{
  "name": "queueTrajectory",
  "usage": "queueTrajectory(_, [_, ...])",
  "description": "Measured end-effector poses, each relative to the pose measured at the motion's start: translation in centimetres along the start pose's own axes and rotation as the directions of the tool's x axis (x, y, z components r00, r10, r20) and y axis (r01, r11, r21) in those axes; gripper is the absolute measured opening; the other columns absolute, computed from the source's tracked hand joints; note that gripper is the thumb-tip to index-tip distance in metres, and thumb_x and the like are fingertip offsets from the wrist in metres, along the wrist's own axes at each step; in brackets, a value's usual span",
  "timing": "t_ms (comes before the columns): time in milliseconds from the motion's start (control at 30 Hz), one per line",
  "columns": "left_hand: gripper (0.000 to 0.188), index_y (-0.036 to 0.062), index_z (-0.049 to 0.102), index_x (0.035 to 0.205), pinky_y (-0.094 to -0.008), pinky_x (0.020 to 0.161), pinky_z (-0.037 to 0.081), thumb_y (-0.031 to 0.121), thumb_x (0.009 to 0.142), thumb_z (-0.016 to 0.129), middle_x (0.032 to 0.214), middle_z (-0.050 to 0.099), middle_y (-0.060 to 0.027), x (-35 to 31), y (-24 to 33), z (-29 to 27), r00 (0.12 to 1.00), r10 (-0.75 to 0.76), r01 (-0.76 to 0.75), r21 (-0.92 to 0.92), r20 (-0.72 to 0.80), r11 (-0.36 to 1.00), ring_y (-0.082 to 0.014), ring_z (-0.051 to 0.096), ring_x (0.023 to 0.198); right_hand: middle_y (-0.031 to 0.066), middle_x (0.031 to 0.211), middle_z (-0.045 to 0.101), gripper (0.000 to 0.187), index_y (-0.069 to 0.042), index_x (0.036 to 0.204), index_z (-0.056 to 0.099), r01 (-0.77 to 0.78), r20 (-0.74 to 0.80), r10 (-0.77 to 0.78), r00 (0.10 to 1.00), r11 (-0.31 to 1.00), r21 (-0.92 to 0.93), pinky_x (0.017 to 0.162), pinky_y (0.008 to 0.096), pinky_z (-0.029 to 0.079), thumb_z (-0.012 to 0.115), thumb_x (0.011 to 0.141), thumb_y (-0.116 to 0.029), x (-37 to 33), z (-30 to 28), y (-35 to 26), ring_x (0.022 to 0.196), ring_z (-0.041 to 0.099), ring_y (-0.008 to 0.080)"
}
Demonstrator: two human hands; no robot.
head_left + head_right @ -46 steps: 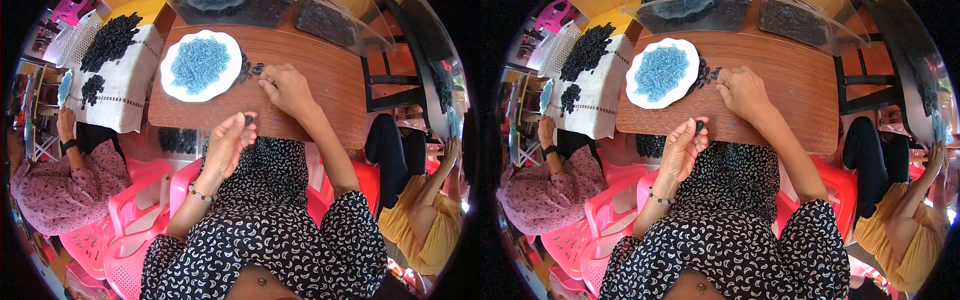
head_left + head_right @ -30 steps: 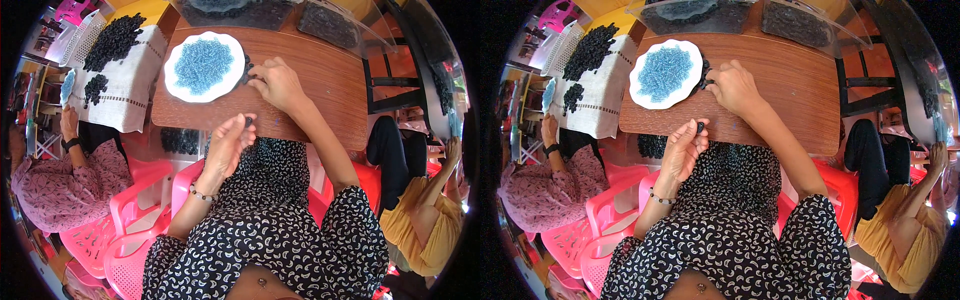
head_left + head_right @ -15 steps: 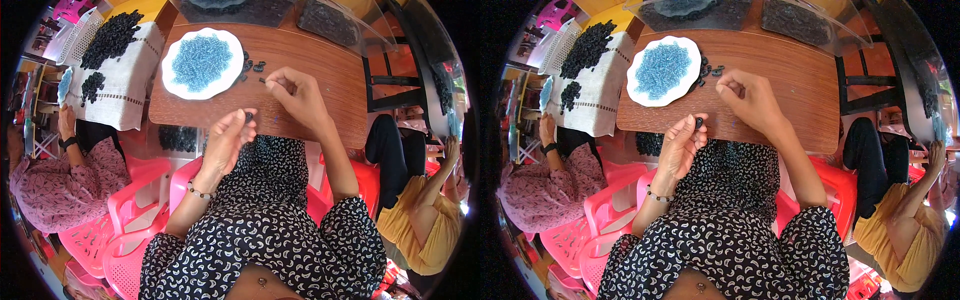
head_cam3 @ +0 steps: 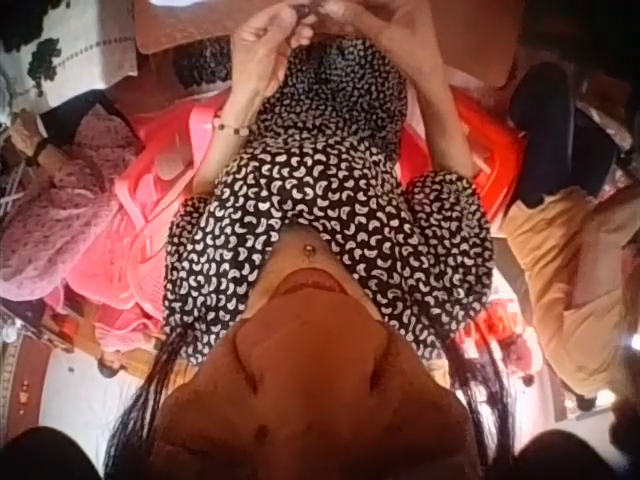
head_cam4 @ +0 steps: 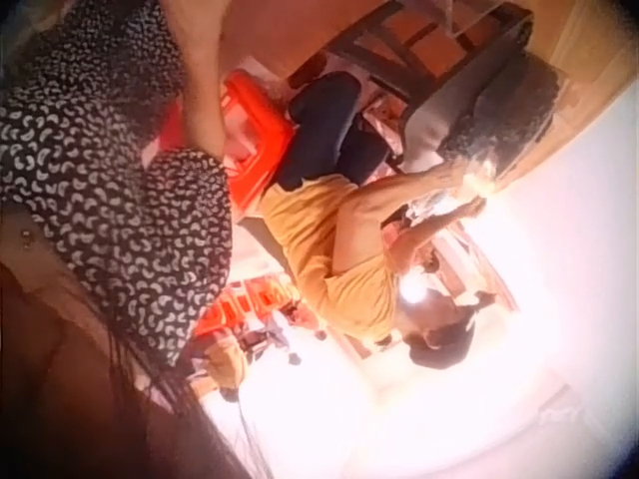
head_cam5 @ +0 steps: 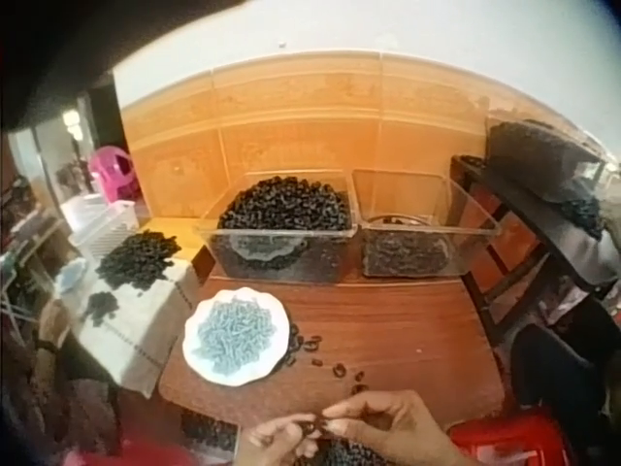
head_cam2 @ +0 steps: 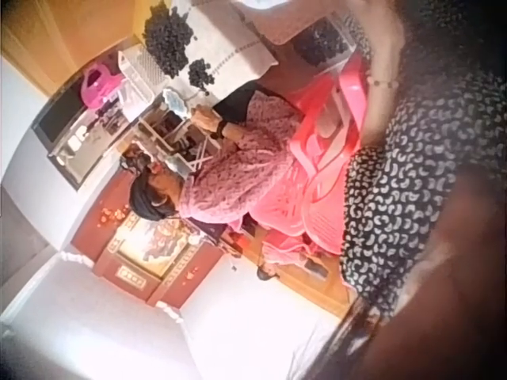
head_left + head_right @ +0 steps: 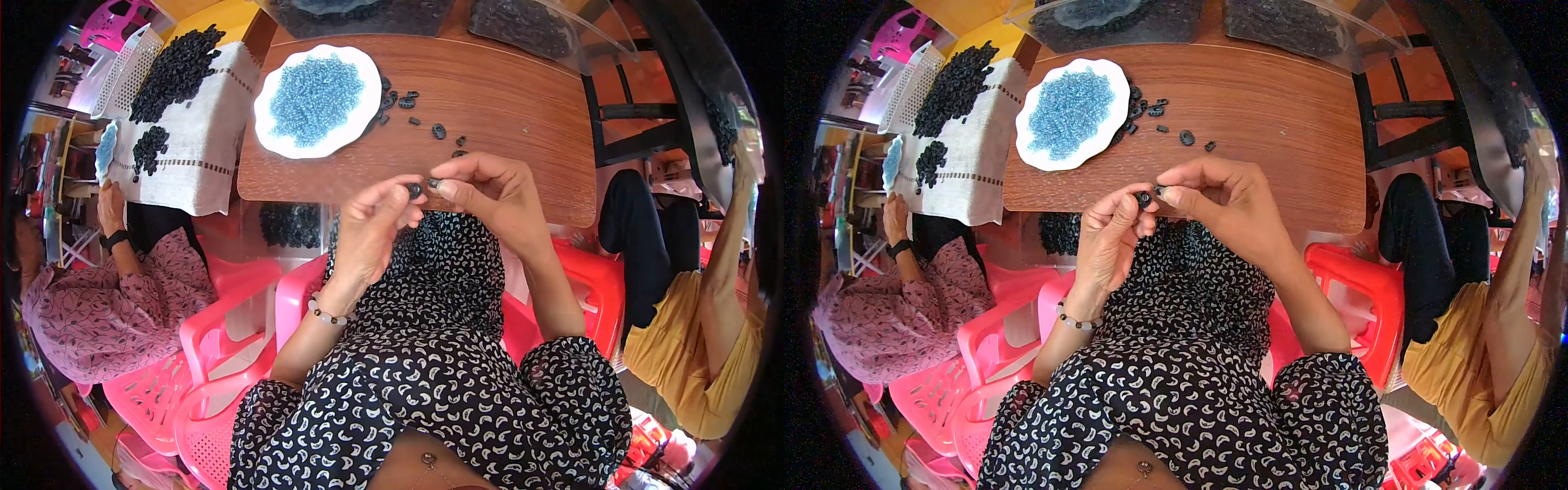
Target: The person picks up a black plastic component and a small metal pin by hand, inserts the pin into the component, and places the assembled piece onto the table.
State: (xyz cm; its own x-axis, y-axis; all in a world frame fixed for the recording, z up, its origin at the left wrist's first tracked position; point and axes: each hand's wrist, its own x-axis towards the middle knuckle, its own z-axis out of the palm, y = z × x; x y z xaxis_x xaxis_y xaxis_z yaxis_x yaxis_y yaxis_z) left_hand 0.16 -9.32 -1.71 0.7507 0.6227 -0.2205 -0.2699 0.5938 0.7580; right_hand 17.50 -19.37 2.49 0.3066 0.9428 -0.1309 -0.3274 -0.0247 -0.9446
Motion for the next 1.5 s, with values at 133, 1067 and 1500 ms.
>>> queueTrajectory(133, [0.03,-0.0025,0.067,0.121,-0.026,0.075,0.055,0.018,0.1,0.065,0.102,0.073,-0.0122,-0.1,-0.2,0.4,0.999,0.014,-0.014,-0.01,0.03,1.0,-0.013,0.067,0.081,0.0114,0.099,0.074,0.019,0.005,0.11,0.071,0.04,0.014,-0.04,0.999,0.999,0.02,0.085,0.0275,0.057,0.071,0.093,-0.004,-0.4,-0.2,0.2,0.093,0.071,0.0155])
queueTrajectory(1067, [0.023,-0.0019,0.072,0.117,-0.0239,0.075,0.054,0.01,0.097,0.068,0.097,0.074,-0.0086,-0.1,-0.8,0.3,0.991,0.13,-0.128,0.272,0.011,0.954,-0.0109,0.066,0.078,0.0053,0.075,0.068,0.013,-0.005,0.099,0.076,0.216,-0.075,-0.288,0.955,0.844,-0.49,0.059,0.0258,0.048,0.073,0.086,-0.009,-1.4,0.3,0.7,0.064,0.06,0.0092])
queueTrajectory(1500, [0.022,-0.001,0.073,0.116,-0.0228,0.072,0.053,0.008,0.097,0.068,0.087,0.073,-0.0061,-0.1,-1.1,0.3,0.988,0.156,-0.144,0.351,-0.007,0.925,-0.0097,0.066,0.075,0.0079,0.073,0.066,0.009,-0.004,0.093,0.073,0.227,-0.027,-0.31,0.95,0.749,-0.623,0.059,0.0303,0.049,0.072,0.085,-0.008,-1.6,0.8,-0.1,0.064,0.061,0.0153])
